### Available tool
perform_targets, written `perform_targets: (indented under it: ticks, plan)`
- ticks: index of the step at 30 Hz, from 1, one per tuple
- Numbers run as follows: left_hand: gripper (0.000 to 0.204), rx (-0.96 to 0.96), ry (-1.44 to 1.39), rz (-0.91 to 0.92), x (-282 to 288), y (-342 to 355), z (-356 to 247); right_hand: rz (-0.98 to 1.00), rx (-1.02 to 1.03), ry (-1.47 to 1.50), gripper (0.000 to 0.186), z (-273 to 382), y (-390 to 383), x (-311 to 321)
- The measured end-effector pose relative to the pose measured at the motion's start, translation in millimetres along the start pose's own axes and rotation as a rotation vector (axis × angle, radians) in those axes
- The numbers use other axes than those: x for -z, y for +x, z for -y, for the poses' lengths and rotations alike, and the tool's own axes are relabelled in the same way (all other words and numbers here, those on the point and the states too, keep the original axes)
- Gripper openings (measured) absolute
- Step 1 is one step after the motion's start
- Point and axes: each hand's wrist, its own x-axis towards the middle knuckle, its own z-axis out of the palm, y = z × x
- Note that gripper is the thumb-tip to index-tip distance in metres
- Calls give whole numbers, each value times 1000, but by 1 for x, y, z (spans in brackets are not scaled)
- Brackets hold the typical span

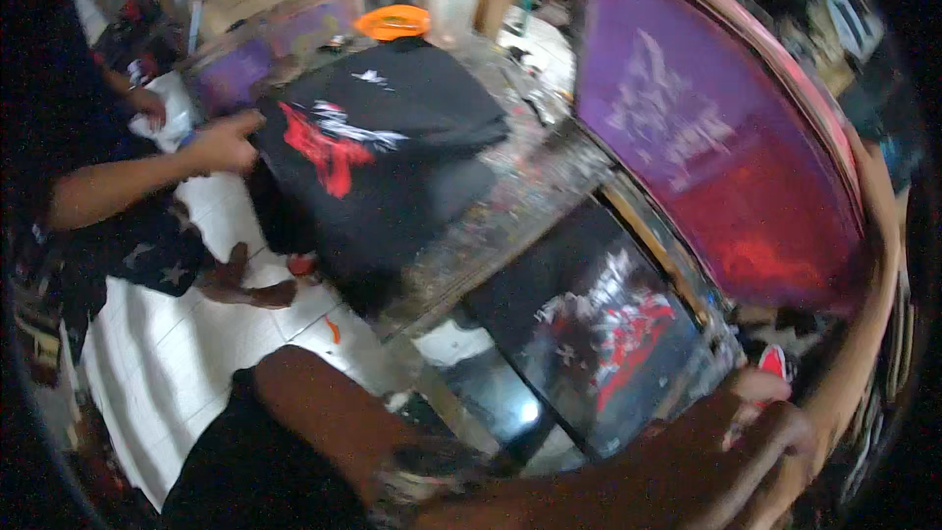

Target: The person performs screen printing on black t-shirts by aligning a screen over a shirt, spreading red and purple ink with a squeegee, and lifting the screen to reveal the printed design. Another person assists by removing and stacking the printed shirts.

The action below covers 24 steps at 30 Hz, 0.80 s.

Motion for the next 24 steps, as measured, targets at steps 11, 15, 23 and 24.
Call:
perform_targets:
  ticks: [11,15,23,24]
  plan:
    - [10,591,1356,-1,117,-93,194,-82,-33,-175,49,138,-70,-27]
    - [18,735,1366,283,116,-137,230,-96,-75,-73,85,154,-72,-24]
    - [64,659,1408,320,65,-135,257,-158,-86,-83,91,151,-66,-17]
    - [71,680,1393,320,59,-134,257,-122,-129,-94,83,156,-64,-17]
